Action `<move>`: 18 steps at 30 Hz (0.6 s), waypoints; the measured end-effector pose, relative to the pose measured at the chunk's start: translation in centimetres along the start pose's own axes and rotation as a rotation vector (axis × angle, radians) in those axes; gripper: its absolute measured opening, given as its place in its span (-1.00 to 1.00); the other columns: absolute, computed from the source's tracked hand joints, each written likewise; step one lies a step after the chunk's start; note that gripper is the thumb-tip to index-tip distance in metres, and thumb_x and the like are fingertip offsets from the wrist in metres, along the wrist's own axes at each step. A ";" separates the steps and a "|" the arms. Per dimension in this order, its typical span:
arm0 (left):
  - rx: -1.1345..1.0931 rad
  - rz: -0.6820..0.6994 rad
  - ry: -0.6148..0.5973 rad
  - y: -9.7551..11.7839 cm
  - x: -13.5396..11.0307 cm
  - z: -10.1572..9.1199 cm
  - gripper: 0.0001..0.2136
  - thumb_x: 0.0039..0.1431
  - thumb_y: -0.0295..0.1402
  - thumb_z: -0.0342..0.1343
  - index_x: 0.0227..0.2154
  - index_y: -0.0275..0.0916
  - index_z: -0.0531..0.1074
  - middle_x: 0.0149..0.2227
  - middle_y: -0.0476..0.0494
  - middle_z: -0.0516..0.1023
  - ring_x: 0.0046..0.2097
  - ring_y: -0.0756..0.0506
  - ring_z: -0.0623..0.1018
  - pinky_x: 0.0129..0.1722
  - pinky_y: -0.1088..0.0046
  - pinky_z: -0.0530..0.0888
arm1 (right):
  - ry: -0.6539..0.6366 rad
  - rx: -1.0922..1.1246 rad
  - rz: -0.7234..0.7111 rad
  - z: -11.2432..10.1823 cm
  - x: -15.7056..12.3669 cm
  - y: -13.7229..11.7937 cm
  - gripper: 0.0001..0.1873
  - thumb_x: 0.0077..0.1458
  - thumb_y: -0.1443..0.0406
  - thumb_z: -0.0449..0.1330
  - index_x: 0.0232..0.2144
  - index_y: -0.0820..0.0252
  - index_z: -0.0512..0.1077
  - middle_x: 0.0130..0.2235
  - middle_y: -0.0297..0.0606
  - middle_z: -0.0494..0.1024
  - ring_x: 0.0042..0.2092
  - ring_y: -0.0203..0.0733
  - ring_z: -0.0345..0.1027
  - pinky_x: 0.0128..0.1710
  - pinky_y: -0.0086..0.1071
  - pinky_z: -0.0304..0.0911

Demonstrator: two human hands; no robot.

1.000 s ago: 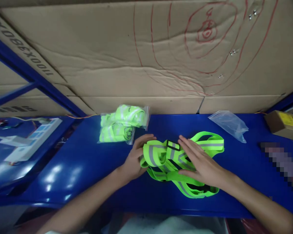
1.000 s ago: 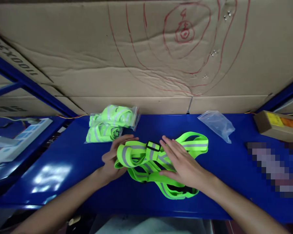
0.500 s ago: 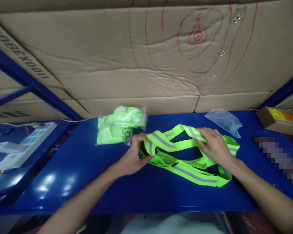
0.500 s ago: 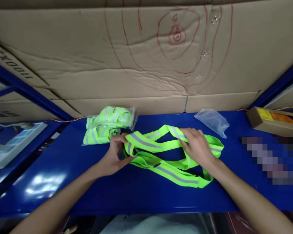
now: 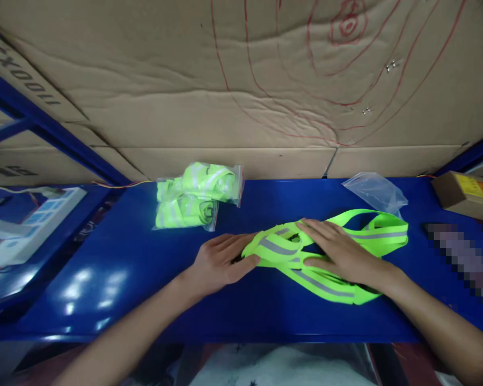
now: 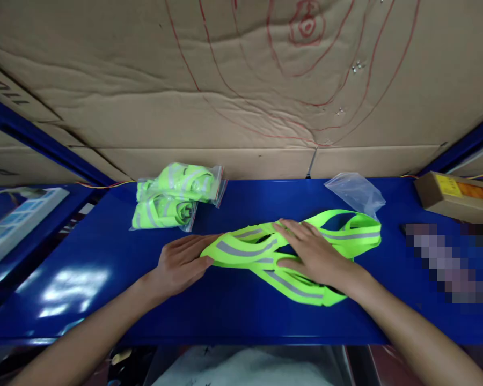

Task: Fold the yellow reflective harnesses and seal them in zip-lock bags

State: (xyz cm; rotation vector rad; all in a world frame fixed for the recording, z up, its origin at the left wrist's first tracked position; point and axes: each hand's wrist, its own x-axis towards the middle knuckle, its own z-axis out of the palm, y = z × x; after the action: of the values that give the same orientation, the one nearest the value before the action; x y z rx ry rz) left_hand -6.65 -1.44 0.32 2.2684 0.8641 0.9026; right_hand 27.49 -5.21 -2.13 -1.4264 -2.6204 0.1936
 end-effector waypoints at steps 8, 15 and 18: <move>0.005 -0.152 0.284 0.9 1.0 -2.3 -0.59 0.12 -0.47 0.21 0.06 -0.16 0.48 0.01 -0.20 0.60 0.04 -0.22 0.57 0.11 0.21 0.46 | 0.783 -0.079 0.212 -6.0 -1.2 4.3 -0.68 0.23 0.30 0.21 0.04 0.15 0.47 -0.05 -0.07 0.62 -0.01 0.02 0.54 -0.03 -0.14 0.42; -0.308 -0.308 0.325 0.0 1.5 -3.3 -0.67 0.10 -0.51 0.12 -0.05 -0.14 0.38 -0.25 0.00 0.43 -0.31 -0.01 0.43 -0.35 0.54 0.43 | 0.785 -0.023 0.067 -7.1 -6.2 0.4 -0.82 0.14 0.10 0.32 -0.21 -0.03 0.57 -0.18 -0.19 0.60 -0.15 0.00 0.58 -0.12 -0.07 0.48; -0.247 -0.200 0.391 -0.6 1.2 -2.6 -0.71 0.14 -0.48 0.13 -0.07 -0.16 0.33 -0.28 0.01 0.36 -0.33 0.00 0.38 -0.38 0.53 0.39 | 0.618 -0.013 0.133 -5.2 -8.5 -2.0 -0.64 0.18 -0.04 0.26 -0.08 -0.04 0.58 -0.11 -0.14 0.58 -0.10 0.02 0.57 -0.12 -0.07 0.48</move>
State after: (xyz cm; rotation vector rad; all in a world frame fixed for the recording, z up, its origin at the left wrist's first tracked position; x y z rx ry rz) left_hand -8.12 0.52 2.02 1.7878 1.0580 1.3026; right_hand 31.38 -13.22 2.77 -1.3846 -2.0312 -0.2199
